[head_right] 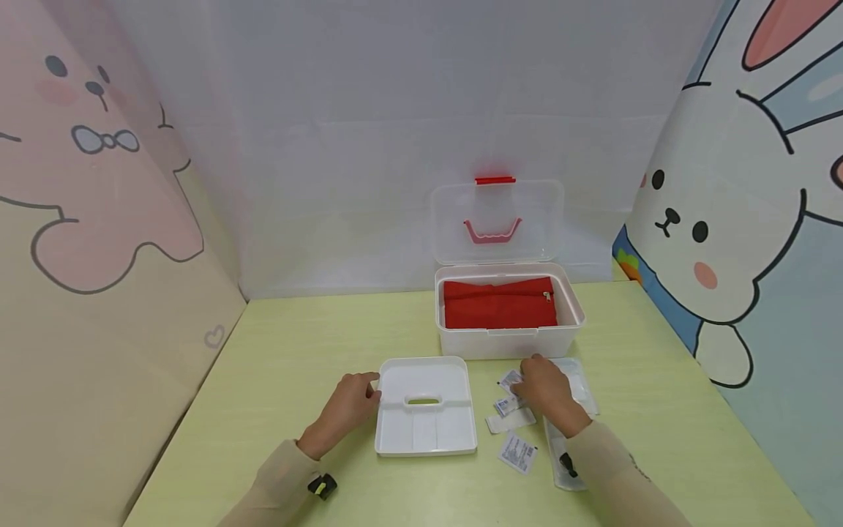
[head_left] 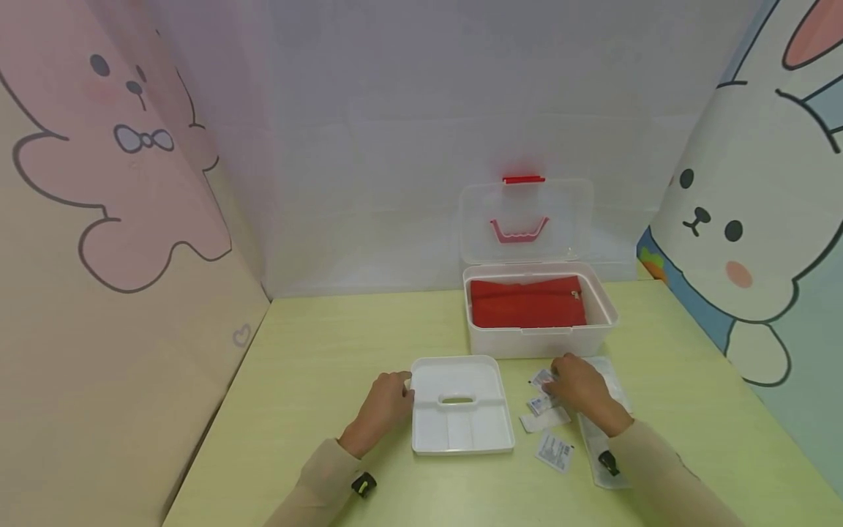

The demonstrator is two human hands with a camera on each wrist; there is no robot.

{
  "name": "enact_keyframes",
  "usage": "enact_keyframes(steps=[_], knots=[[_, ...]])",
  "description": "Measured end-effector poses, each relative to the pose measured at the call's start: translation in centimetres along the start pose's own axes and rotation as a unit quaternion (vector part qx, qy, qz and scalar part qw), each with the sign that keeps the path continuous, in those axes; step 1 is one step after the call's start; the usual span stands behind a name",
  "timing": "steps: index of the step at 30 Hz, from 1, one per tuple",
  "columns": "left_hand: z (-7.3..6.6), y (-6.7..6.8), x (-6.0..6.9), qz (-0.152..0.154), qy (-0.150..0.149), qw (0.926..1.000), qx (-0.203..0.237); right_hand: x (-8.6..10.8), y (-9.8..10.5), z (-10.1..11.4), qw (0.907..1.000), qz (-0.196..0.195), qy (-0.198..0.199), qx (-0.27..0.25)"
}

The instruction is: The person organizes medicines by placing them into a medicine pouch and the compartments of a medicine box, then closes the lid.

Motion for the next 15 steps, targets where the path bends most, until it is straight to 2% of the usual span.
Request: enact_keyframes(steps=[8, 15], knots=[[0.1, 0.0, 0.1, -0.004, -0.002, 1.0, 0.006, -0.1, -0.1, -0.3, 0.9996, -0.011, -0.012, -0.022], [0.1, 0.0, 0.2, -0.008, -0.006, 0.9999, 0.008, -0.1, 1.4, 0.3, 0.995, -0.09, 0.025, -0.035]])
Point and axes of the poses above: each hand's wrist, its own x-axis away from the middle knuckle, its own y-axis out of the back of the hand, z = x × y, the point moved 8 cm from there along -x, towards the middle knuckle, and after that the axes turned 14 degrees about -z, right-handed, at the moved point
